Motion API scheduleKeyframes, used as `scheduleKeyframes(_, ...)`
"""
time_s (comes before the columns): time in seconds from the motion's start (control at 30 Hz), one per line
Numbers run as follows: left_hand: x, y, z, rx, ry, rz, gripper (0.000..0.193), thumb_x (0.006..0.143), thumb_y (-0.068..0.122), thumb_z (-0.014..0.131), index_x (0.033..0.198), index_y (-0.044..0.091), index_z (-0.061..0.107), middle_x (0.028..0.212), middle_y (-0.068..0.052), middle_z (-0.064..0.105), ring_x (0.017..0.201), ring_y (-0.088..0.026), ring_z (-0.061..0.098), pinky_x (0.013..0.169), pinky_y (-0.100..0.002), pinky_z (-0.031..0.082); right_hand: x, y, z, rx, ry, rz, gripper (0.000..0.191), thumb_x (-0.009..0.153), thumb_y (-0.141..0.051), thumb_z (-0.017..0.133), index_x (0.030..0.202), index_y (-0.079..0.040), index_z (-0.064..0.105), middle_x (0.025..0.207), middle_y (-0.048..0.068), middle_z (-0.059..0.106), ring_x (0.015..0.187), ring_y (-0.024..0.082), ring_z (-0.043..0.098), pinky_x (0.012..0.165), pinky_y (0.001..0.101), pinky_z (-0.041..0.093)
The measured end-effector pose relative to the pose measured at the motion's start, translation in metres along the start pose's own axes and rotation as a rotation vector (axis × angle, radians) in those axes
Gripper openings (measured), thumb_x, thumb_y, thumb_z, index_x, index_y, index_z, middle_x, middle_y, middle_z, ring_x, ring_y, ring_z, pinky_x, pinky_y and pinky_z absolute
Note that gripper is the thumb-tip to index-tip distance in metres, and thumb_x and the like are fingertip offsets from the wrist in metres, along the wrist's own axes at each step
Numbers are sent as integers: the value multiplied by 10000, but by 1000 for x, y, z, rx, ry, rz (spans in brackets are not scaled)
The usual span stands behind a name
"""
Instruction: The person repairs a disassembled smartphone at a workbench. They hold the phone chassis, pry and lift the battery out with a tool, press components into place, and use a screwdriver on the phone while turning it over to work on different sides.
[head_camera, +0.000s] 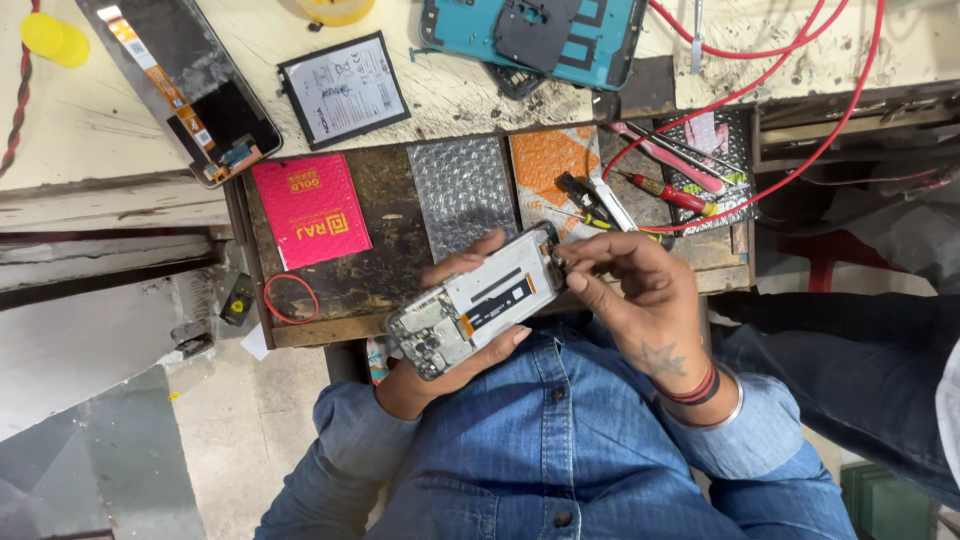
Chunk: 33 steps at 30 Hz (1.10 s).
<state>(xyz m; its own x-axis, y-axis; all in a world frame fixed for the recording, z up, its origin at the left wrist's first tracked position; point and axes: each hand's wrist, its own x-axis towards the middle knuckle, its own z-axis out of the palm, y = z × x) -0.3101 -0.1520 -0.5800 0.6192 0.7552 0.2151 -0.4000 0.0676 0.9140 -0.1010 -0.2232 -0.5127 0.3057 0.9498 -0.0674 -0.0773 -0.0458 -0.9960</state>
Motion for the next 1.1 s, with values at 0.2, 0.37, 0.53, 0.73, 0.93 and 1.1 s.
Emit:
scheduleKeyframes(0.2, 3, -5, -2, 124, -26, 62, 676, 931, 9, 810, 1442, 104, 378, 1620, -211, 408, 1581, -296, 390, 1295, -439, 417, -1, 7, 0, 91, 16, 56, 289, 949, 60, 710, 1224, 36, 626, 1242, 145, 721, 1113, 135, 677, 1017, 296, 538)
scheduleKeyframes(0.37, 0, -8, -3, 214, -24, 105, 686, 917, 3, 818, 1434, 99, 378, 1590, -211, 436, 1549, -305, 426, 1268, -442, 440, -3, 13, -1, 138, 56, 84, 279, 959, 50, 705, 1227, 33, 627, 1254, 143, 723, 1104, 132, 672, 1018, 299, 542)
scheduleKeyframes(0.53, -3, -10, 2, 147, -25, 127, 660, 926, -17, 809, 1423, 125, 398, 1599, -213, 433, 1563, -313, 414, 1276, -455, 453, -6, 11, -2, 169, 41, 111, 282, 951, 53, 705, 1223, 34, 635, 1244, 154, 723, 1124, 145, 686, 1025, 304, 551)
scheduleKeyframes(0.73, -6, -6, 11, 236, -55, 232, 630, 914, -28, 823, 1393, 127, 445, 1570, -211, 473, 1522, -322, 475, 1227, -451, 520, -21, 11, -3, 213, 19, 69, 284, 936, 61, 703, 1210, 20, 639, 1251, 129, 719, 1125, 144, 687, 1021, 309, 557)
scheduleKeyframes(0.93, -9, 8, 25, 359, -135, 302, 637, 907, -20, 838, 1382, 131, 442, 1538, -205, 508, 1464, -323, 547, 1205, -446, 527, -32, 20, -12, 136, 109, 53, 272, 905, 84, 766, 1147, 18, 660, 1083, 98, 731, 988, 122, 694, 919, 287, 580)
scheduleKeyframes(1.1, -9, 16, 31, 386, -144, 304, 654, 902, -23, 840, 1391, 134, 436, 1524, -208, 519, 1443, -335, 566, 1191, -452, 538, -36, 22, -16, 147, 147, 35, 267, 885, 97, 770, 1111, 11, 658, 1052, 79, 736, 957, 106, 696, 893, 272, 586)
